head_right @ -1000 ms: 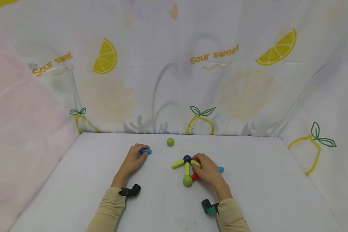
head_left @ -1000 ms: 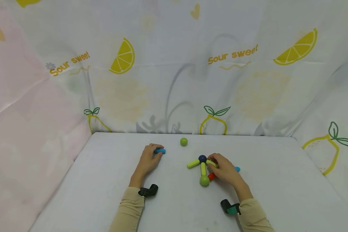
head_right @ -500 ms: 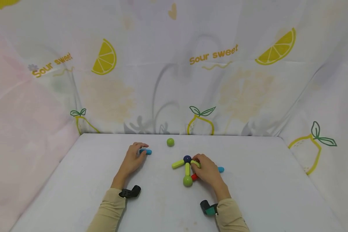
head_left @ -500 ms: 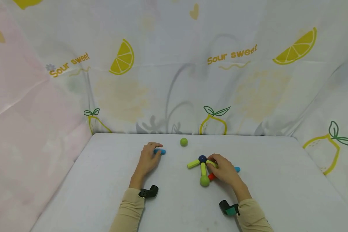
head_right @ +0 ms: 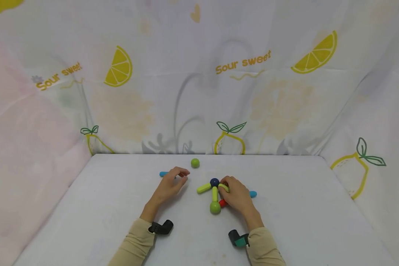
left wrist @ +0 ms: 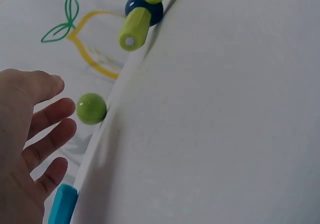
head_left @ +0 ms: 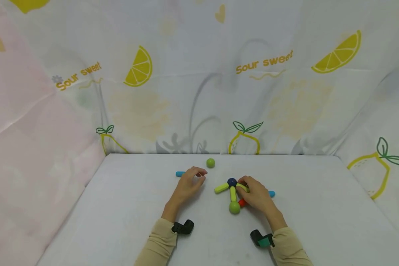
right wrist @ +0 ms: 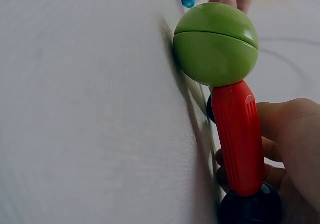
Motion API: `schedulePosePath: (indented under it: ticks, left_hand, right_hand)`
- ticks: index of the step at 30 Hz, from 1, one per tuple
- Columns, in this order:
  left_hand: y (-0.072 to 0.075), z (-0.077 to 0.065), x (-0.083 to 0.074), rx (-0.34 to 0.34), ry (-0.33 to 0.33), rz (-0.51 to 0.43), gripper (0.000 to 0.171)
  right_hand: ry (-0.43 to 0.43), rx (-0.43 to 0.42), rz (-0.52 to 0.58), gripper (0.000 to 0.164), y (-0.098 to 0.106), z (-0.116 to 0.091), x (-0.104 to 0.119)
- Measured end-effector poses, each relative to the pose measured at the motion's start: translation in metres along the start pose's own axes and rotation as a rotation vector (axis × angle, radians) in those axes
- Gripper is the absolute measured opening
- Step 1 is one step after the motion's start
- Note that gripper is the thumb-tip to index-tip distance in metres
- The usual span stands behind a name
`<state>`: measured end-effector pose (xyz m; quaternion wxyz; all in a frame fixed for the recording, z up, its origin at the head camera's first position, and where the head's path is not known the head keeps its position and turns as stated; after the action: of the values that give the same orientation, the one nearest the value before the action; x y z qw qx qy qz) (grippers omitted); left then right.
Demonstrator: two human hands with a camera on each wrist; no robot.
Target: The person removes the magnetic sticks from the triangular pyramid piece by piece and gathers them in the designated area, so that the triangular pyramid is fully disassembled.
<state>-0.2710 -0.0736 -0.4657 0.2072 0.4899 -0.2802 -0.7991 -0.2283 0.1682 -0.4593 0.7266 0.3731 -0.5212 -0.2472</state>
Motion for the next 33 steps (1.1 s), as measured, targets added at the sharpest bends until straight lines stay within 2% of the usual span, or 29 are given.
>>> schedulePosePath:
  ticks: [8, 16, 22, 33]
  left_hand:
    - [-0.026, -0.007, -0.018, 0.175, 0.012, 0.007, 0.019]
    - [-0.037, -0.012, -0.03, 0.273, 0.054, 0.05, 0.03]
    - [-0.04, -0.013, -0.031, 0.309, 0.075, 0.048, 0.034]
    - [-0.039, -0.016, -0.033, 0.34, 0.026, -0.016, 0.031]
  right_hand:
    - [-0.001, 0.003, -0.009, 0.019, 0.0, 0.001, 0.001]
    - [0.001, 0.0, -0.027, 0.022, 0.0, 0.002, 0.002]
    - [0.02, -0.006, -0.036, 0.024, 0.001, 0.001, 0.003]
    - [0.047, 0.005, -0.06, 0.032, 0.001, 0.0, 0.007]
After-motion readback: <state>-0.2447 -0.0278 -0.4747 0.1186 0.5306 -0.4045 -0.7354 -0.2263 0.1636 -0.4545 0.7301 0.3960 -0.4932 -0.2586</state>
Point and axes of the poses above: each hand's wrist, its own z-axis towards the middle knuckle, its own y-axis out of the back of the hand, x = y × z, the point moved 3 cm from there along z, towards the middle knuckle, and after that the axes turned 12 degrees about y, right-handed, at the moved point
